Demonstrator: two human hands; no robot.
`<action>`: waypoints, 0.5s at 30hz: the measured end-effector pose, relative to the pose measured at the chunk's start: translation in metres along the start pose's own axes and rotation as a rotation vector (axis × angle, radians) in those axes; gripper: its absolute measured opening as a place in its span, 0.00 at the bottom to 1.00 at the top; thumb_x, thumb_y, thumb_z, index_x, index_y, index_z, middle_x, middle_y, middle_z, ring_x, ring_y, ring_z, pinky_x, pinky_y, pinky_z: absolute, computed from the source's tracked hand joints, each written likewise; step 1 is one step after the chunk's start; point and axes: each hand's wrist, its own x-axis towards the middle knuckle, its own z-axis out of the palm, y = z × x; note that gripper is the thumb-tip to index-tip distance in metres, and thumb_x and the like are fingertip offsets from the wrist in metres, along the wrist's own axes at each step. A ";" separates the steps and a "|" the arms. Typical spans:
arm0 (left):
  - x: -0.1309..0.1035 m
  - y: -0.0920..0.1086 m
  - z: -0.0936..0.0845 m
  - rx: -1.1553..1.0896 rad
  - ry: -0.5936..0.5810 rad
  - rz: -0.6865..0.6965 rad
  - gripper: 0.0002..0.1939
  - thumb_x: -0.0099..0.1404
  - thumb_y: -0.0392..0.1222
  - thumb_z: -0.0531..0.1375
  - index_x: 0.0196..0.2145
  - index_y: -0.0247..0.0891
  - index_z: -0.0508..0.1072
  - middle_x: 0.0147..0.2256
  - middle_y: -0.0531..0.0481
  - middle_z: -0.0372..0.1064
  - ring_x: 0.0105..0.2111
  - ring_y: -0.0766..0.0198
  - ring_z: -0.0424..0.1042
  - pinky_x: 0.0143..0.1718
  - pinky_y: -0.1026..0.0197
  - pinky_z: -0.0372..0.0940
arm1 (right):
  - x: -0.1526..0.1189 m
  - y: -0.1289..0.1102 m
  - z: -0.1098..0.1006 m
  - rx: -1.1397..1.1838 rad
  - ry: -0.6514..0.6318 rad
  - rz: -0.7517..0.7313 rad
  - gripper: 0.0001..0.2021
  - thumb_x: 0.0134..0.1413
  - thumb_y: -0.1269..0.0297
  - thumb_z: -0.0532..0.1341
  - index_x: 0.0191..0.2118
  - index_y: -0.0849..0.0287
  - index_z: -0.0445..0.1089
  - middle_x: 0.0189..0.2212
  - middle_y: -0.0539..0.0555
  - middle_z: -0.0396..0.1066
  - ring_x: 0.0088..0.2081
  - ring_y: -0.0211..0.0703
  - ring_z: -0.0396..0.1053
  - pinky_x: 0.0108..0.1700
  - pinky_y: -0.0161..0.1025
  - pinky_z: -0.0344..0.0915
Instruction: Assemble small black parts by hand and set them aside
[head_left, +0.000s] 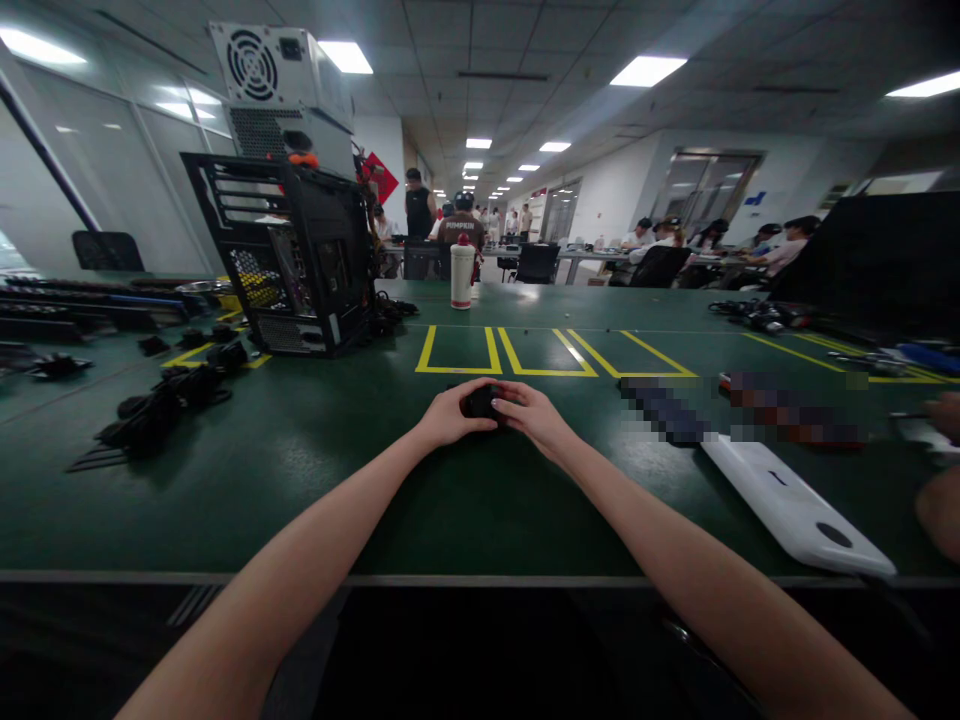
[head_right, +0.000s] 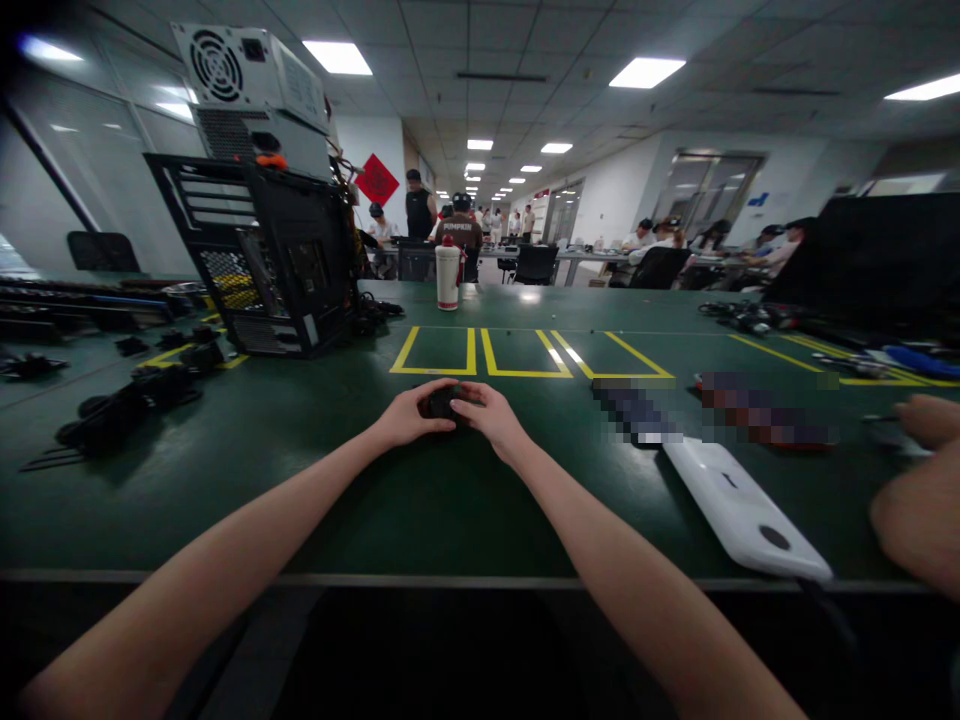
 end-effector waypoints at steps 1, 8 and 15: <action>0.000 0.000 0.000 0.002 0.001 0.007 0.33 0.46 0.42 0.64 0.51 0.42 0.60 0.50 0.48 0.62 0.50 0.57 0.61 0.53 0.53 0.55 | 0.000 0.000 0.000 0.004 -0.017 0.002 0.18 0.37 0.66 0.63 0.40 0.56 0.65 0.41 0.53 0.65 0.42 0.41 0.64 0.44 0.43 0.61; -0.001 0.002 -0.001 0.024 -0.001 0.015 0.33 0.47 0.42 0.63 0.51 0.42 0.60 0.50 0.48 0.62 0.50 0.59 0.61 0.52 0.55 0.55 | -0.004 0.002 0.000 -0.059 -0.027 -0.045 0.15 0.37 0.65 0.63 0.36 0.54 0.64 0.38 0.50 0.66 0.41 0.40 0.64 0.42 0.42 0.62; -0.001 0.003 -0.002 0.027 0.000 0.006 0.33 0.47 0.43 0.64 0.51 0.42 0.60 0.50 0.48 0.62 0.50 0.58 0.61 0.52 0.54 0.56 | -0.002 -0.001 0.001 0.017 0.009 -0.007 0.16 0.39 0.63 0.63 0.39 0.54 0.65 0.38 0.51 0.66 0.41 0.40 0.64 0.43 0.42 0.63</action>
